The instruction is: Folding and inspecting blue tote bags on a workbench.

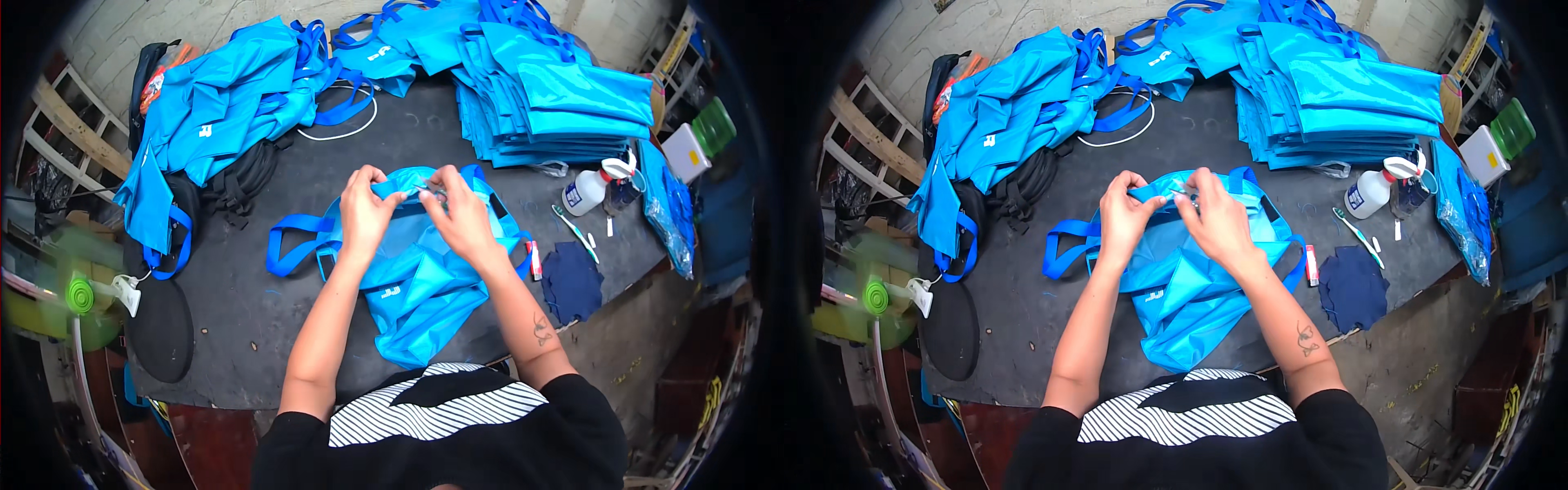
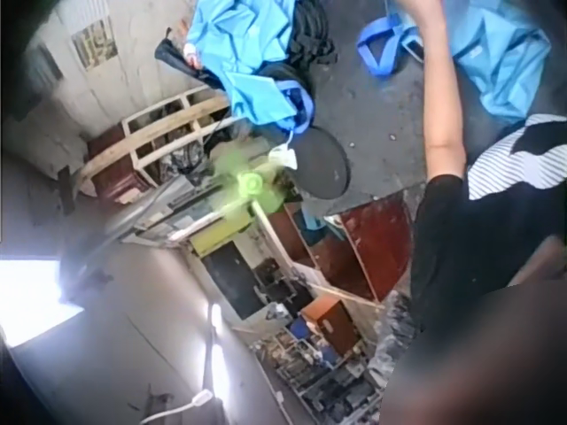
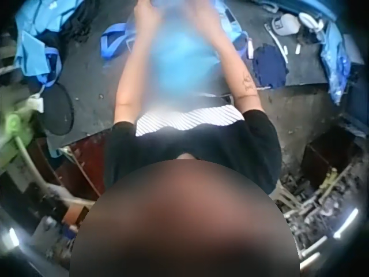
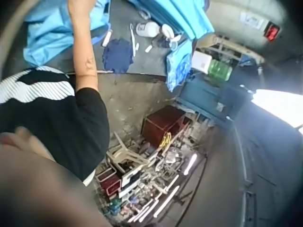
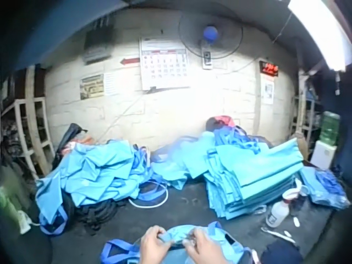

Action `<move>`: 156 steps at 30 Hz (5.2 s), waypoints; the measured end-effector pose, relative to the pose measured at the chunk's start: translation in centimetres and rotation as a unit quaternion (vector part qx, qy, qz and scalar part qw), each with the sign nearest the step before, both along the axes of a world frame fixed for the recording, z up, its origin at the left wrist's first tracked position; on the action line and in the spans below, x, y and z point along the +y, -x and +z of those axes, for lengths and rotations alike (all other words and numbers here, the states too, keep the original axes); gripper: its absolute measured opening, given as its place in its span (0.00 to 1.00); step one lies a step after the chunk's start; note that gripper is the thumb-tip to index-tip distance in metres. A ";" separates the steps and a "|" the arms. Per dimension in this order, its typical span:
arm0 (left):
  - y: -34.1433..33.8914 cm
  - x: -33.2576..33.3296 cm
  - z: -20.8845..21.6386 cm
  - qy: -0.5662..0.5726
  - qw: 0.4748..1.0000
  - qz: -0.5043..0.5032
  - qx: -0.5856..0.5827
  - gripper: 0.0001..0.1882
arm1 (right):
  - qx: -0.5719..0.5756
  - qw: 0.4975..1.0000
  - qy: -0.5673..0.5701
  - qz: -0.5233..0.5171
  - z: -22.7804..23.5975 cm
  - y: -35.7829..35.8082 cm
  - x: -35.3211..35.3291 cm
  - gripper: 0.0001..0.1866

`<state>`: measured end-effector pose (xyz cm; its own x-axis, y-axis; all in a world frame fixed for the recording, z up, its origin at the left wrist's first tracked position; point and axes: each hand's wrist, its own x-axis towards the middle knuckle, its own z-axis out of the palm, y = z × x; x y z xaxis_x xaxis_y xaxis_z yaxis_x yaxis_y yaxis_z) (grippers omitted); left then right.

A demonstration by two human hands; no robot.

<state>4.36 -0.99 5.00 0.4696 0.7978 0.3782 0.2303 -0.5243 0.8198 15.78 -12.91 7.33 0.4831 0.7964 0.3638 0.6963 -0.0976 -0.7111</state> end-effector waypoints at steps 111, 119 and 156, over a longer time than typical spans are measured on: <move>0.6 0.9 -0.3 0.056 0.995 0.038 -0.079 0.15 | -0.048 0.995 -0.066 -0.059 0.7 -1.4 3.1 0.18; -1.6 -0.4 0.2 -0.122 0.987 0.093 -0.047 0.12 | -0.208 0.975 -0.077 0.000 1.7 1.7 2.5 0.10; -1.3 -0.5 0.1 -0.120 0.988 0.084 -0.049 0.13 | -0.003 0.999 -0.030 0.014 0.4 0.9 2.8 0.10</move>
